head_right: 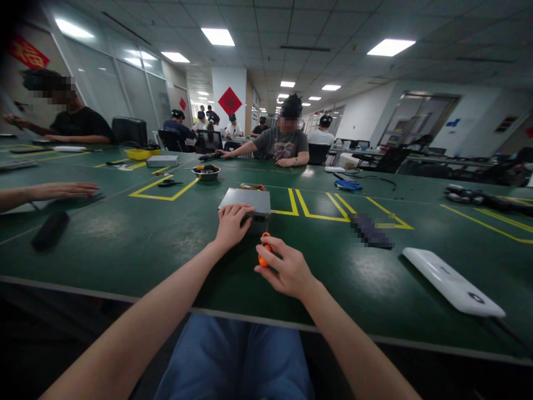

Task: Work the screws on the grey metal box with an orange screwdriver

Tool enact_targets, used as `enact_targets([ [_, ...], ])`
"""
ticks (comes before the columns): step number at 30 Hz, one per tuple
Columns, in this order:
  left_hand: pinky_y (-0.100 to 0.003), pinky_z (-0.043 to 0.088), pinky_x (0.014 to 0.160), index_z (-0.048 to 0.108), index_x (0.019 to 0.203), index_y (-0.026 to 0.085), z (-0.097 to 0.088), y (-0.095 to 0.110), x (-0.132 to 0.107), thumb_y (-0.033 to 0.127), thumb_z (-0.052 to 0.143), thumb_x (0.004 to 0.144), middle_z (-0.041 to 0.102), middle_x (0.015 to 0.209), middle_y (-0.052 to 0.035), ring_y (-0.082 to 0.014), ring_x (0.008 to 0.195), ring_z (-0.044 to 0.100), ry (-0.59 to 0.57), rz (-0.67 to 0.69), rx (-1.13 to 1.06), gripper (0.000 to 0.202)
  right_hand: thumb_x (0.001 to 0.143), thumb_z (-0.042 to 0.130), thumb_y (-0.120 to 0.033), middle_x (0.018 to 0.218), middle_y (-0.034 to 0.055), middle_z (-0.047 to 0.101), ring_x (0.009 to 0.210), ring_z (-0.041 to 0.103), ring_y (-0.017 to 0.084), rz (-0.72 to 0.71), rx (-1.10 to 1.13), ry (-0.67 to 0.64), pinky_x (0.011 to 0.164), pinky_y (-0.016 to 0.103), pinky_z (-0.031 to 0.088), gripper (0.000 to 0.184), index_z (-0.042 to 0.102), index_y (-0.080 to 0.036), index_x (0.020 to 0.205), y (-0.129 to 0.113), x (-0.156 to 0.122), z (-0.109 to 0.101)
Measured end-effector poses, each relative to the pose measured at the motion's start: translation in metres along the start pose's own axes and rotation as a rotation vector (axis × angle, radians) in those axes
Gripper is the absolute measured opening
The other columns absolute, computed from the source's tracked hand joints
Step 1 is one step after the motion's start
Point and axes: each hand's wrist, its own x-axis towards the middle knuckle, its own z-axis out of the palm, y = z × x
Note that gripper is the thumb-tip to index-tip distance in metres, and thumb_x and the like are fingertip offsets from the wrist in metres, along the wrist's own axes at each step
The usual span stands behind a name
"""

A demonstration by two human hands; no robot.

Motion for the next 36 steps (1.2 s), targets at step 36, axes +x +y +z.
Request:
enact_targets([
  [36,-0.039,0.029,0.092,0.056,0.108,0.030,0.0005,-0.0002,-0.0001,0.021,0.048,0.083,0.057,0.115,-0.0013,-0.0200,0.108,0.047,0.003,-0.003,-0.006,0.028,0.080,0.055,-0.026,0.102,0.0120,0.058,0.088,0.060,0.021,0.000,-0.038,0.157,0.068,0.032,0.052,0.028,0.046,-0.019,0.106,-0.0039,0.0039,0.0054],
])
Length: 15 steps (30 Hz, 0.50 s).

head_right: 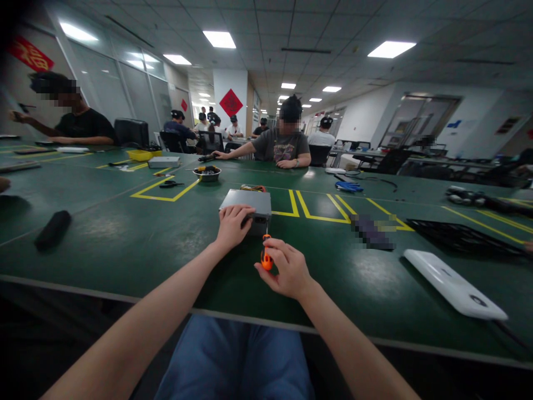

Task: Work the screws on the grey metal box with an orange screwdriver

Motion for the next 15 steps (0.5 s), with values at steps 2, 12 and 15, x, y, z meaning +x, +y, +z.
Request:
enact_targets([
  [2,-0.039,0.029,0.092,0.056,0.108,0.029,-0.0007,0.0003,0.0000,0.021,0.048,0.083,0.057,0.115,-0.0015,-0.0201,0.108,0.047,0.001,0.000,-0.002,0.027,0.082,0.053,-0.026,0.105,0.0116,0.058,0.085,0.061,0.019,-0.024,-0.026,-0.060,0.067,0.031,0.052,0.025,0.048,-0.020,0.106,-0.0012,0.0007,0.0005],
  [12,-0.039,0.028,0.092,0.055,0.108,0.029,0.0001,-0.0006,-0.0003,0.022,0.048,0.083,0.058,0.114,-0.0010,-0.0197,0.108,0.047,0.015,0.012,-0.003,0.027,0.083,0.048,-0.024,0.109,0.0136,0.056,0.095,0.060,0.022,-0.041,0.021,-0.060,0.074,0.035,0.052,0.031,0.049,-0.017,0.113,0.0025,-0.0012,-0.0037],
  [15,-0.039,0.028,0.092,0.055,0.109,0.029,-0.0003,0.0001,0.0002,0.023,0.047,0.084,0.058,0.115,-0.0017,-0.0204,0.108,0.047,0.004,0.006,0.003,0.027,0.080,0.055,-0.029,0.105,0.0124,0.059,0.092,0.061,0.022,-0.012,0.007,-0.004,0.071,0.035,0.052,0.029,0.049,-0.019,0.107,0.0025,-0.0014,-0.0009],
])
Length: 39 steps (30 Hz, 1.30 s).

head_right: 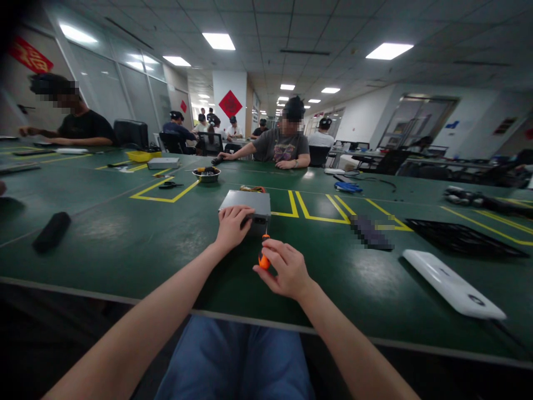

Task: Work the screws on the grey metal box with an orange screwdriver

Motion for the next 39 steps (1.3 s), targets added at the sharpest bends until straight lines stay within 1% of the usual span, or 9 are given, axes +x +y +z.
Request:
enact_targets([
  [4,-0.040,0.028,0.092,0.055,0.108,0.029,-0.001,0.001,0.000,0.022,0.048,0.083,0.058,0.115,-0.0019,-0.0208,0.108,0.047,0.000,-0.007,0.002,0.027,0.083,0.052,-0.029,0.112,0.0135,0.057,0.092,0.061,0.022,-0.008,-0.010,-0.095,0.070,0.033,0.051,0.028,0.048,-0.019,0.108,-0.002,0.002,0.000],
  [8,-0.040,0.029,0.091,0.055,0.107,0.029,-0.001,0.001,0.000,0.022,0.048,0.083,0.058,0.114,-0.0013,-0.0203,0.108,0.048,0.011,-0.001,-0.001,0.026,0.086,0.050,-0.029,0.112,0.0129,0.058,0.079,0.062,0.018,-0.063,-0.071,-0.207,0.066,0.031,0.050,0.026,0.051,-0.019,0.109,-0.005,0.004,0.000],
  [10,-0.039,0.029,0.090,0.055,0.107,0.029,0.000,0.000,0.000,0.022,0.048,0.083,0.058,0.114,-0.0011,-0.0203,0.107,0.048,0.013,0.004,-0.002,0.026,0.085,0.053,-0.032,0.107,0.0125,0.060,0.078,0.062,0.018,-0.064,-0.061,-0.187,0.065,0.030,0.050,0.026,0.050,-0.018,0.107,-0.005,0.004,0.002],
  [14,-0.039,0.029,0.091,0.055,0.107,0.029,0.000,0.000,0.001,0.022,0.049,0.082,0.058,0.114,-0.0012,-0.0204,0.107,0.048,0.014,0.004,-0.002,0.027,0.080,0.060,-0.039,0.095,0.0117,0.062,0.081,0.063,0.020,-0.005,-0.037,-0.020,0.064,0.031,0.052,0.031,0.046,-0.018,0.098,-0.001,0.002,0.005],
  [16,-0.039,0.028,0.091,0.055,0.107,0.029,0.000,0.000,0.001,0.022,0.049,0.082,0.058,0.114,-0.0012,-0.0203,0.107,0.048,0.012,0.003,-0.002,0.027,0.078,0.062,-0.040,0.091,0.0111,0.062,0.079,0.064,0.020,0.011,-0.054,0.013,0.062,0.031,0.052,0.032,0.045,-0.019,0.094,0.000,0.001,0.006],
  [23,-0.039,0.028,0.092,0.055,0.107,0.029,-0.001,0.001,0.001,0.021,0.047,0.083,0.058,0.114,-0.0014,-0.0199,0.108,0.047,0.004,0.001,0.001,0.026,0.077,0.062,-0.038,0.091,0.0108,0.062,0.078,0.063,0.020,-0.025,-0.095,-0.083,0.063,0.030,0.051,0.027,0.047,-0.018,0.088,-0.001,0.003,0.009],
  [30,-0.038,0.028,0.091,0.054,0.107,0.030,-0.001,0.000,0.001,0.021,0.049,0.083,0.059,0.113,0.0005,-0.0190,0.107,0.048,0.014,0.010,-0.014,0.027,0.079,0.058,-0.035,0.093,0.0103,0.060,0.078,0.061,0.018,-0.033,-0.105,-0.118,0.063,0.029,0.049,0.022,0.048,-0.017,0.089,-0.003,0.004,0.011],
  [36,-0.039,0.028,0.091,0.055,0.107,0.030,0.000,-0.001,0.000,0.021,0.049,0.083,0.059,0.113,0.0006,-0.0196,0.107,0.047,0.019,0.015,-0.016,0.026,0.083,0.056,-0.033,0.102,0.0106,0.057,0.080,0.059,0.018,-0.047,-0.118,-0.181,0.066,0.030,0.049,0.022,0.051,-0.019,0.099,-0.004,0.001,0.008],
  [39,-0.038,0.028,0.091,0.055,0.106,0.029,0.000,-0.001,0.000,0.021,0.050,0.082,0.059,0.113,0.0001,-0.0195,0.107,0.047,0.022,0.017,-0.014,0.026,0.084,0.052,-0.033,0.107,0.0134,0.054,0.087,0.058,0.020,-0.026,-0.043,-0.191,0.071,0.032,0.049,0.026,0.050,-0.017,0.105,-0.005,0.004,0.003],
])
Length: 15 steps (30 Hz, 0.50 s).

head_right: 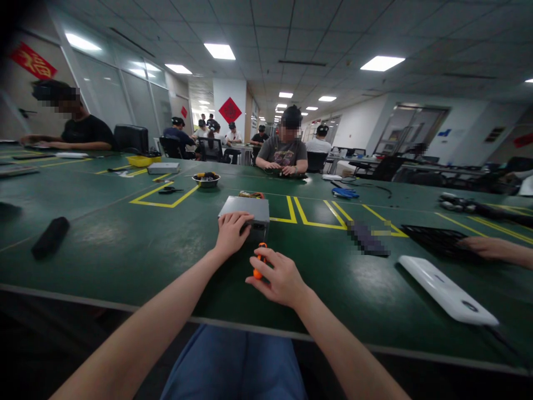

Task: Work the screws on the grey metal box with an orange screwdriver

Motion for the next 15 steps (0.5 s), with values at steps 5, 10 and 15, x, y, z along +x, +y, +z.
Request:
enact_targets([
  [5,-0.038,0.029,0.091,0.055,0.107,0.029,-0.0007,0.0018,0.0006,0.021,0.050,0.082,0.059,0.113,-0.0006,-0.0199,0.106,0.048,0.009,-0.003,0.011,0.027,0.084,0.048,-0.028,0.108,0.0139,0.053,0.086,0.057,0.020,-0.001,0.035,-0.026,0.070,0.032,0.049,0.027,0.050,-0.015,0.107,-0.0008,0.0004,-0.0027],
  [10,-0.038,0.029,0.090,0.055,0.107,0.029,-0.0010,0.0024,0.0006,0.021,0.050,0.082,0.058,0.113,-0.0009,-0.0196,0.106,0.048,0.007,-0.002,0.020,0.027,0.082,0.052,-0.031,0.105,0.0127,0.056,0.077,0.058,0.017,-0.022,0.001,-0.023,0.065,0.030,0.049,0.027,0.052,-0.016,0.104,-0.0006,-0.0001,-0.0003],
  [15,-0.038,0.028,0.091,0.056,0.107,0.029,0.0002,0.0013,0.0005,0.021,0.049,0.083,0.058,0.114,-0.0008,-0.0193,0.107,0.048,0.001,-0.004,0.023,0.026,0.084,0.050,-0.030,0.105,0.0138,0.057,0.083,0.060,0.019,-0.017,0.017,-0.005,0.066,0.030,0.050,0.027,0.050,-0.015,0.107,-0.0009,0.0032,-0.0037],
])
